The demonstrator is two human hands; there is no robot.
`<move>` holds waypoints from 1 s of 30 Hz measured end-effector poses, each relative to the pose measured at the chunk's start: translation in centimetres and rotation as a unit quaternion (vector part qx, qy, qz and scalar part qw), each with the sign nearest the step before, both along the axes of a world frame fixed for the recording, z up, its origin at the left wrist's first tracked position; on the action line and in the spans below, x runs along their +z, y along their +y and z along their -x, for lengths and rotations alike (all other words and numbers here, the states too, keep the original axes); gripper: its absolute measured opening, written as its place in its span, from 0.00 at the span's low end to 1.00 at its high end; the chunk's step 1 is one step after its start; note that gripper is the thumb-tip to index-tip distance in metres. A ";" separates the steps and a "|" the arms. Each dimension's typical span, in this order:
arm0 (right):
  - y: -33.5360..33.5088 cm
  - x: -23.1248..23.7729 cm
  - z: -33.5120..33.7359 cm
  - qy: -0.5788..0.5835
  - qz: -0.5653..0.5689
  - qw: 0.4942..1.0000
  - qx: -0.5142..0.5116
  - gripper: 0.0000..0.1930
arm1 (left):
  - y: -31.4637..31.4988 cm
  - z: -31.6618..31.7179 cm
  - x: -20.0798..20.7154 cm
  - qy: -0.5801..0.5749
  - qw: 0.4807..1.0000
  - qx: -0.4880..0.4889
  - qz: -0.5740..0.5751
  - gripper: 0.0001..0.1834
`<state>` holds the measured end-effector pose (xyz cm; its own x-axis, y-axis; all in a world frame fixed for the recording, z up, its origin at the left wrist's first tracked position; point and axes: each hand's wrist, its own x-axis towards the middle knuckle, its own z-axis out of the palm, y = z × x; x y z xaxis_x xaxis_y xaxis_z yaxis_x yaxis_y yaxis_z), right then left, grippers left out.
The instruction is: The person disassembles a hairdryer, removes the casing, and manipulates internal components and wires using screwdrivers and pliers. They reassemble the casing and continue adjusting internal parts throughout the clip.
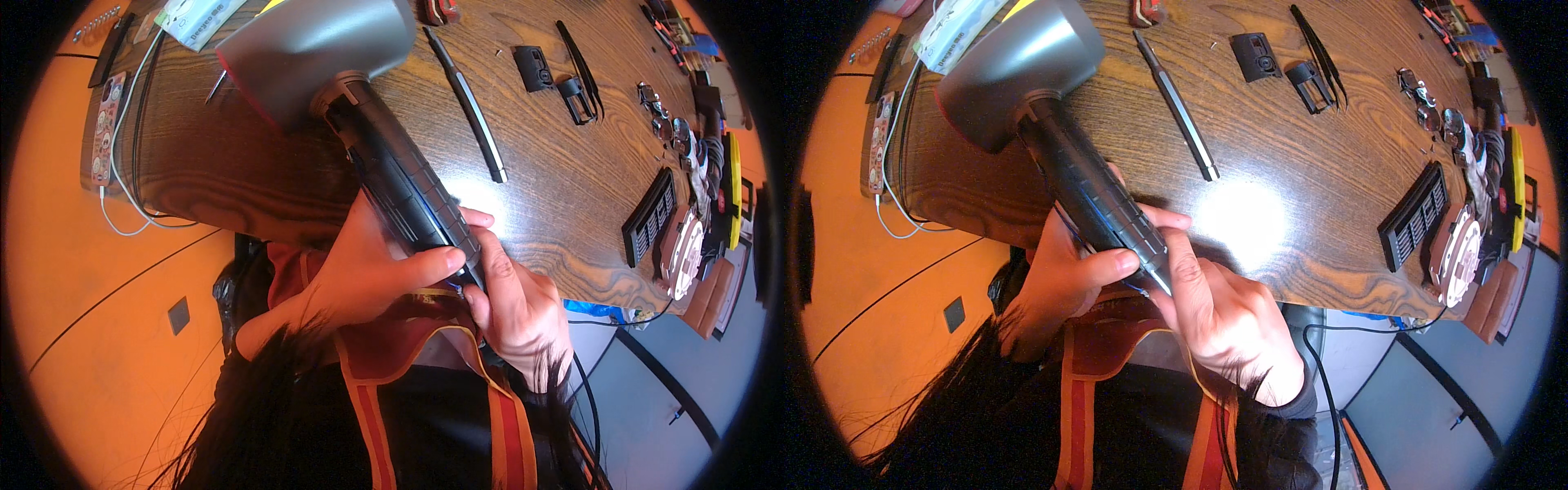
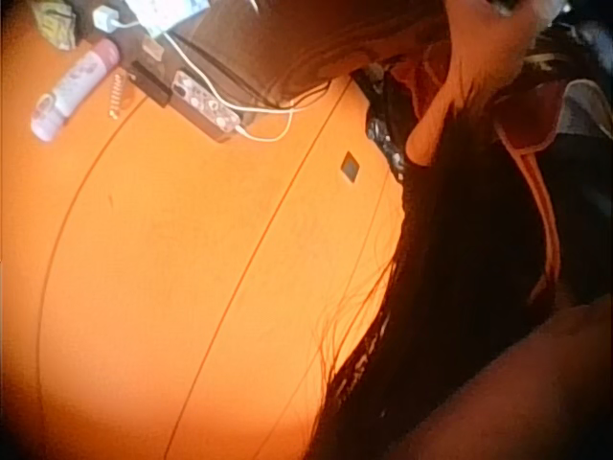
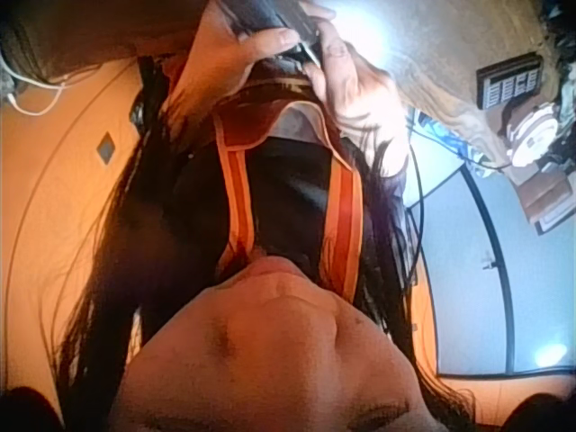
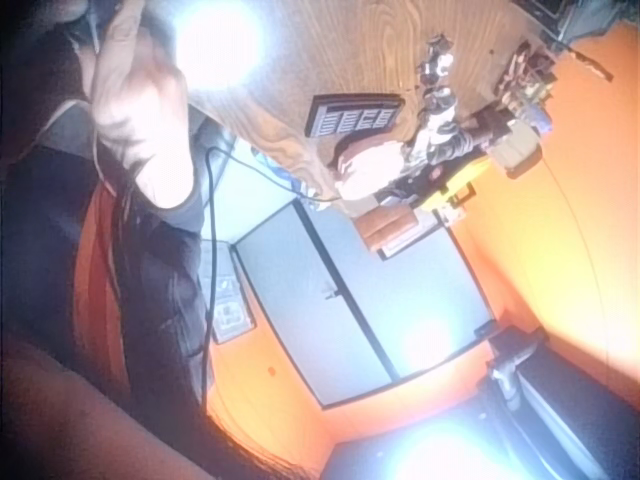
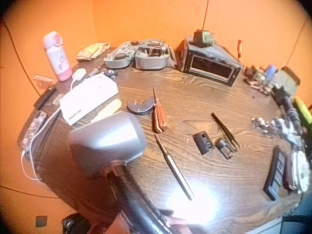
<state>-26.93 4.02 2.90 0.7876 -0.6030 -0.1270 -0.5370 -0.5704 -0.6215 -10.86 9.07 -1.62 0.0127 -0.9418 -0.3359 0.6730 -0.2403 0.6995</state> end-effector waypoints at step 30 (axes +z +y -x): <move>3.7 -1.9 -0.9 -0.151 0.323 0.925 -0.135 0.15 | -0.6 1.3 0.1 -0.032 0.998 0.056 0.025 0.23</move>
<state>-26.06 7.68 1.01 0.5385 -0.6556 0.5293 -0.5705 -0.7460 -0.3436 -12.15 8.45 -1.47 0.1384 -0.9488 -0.2841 0.6473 -0.1305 0.7510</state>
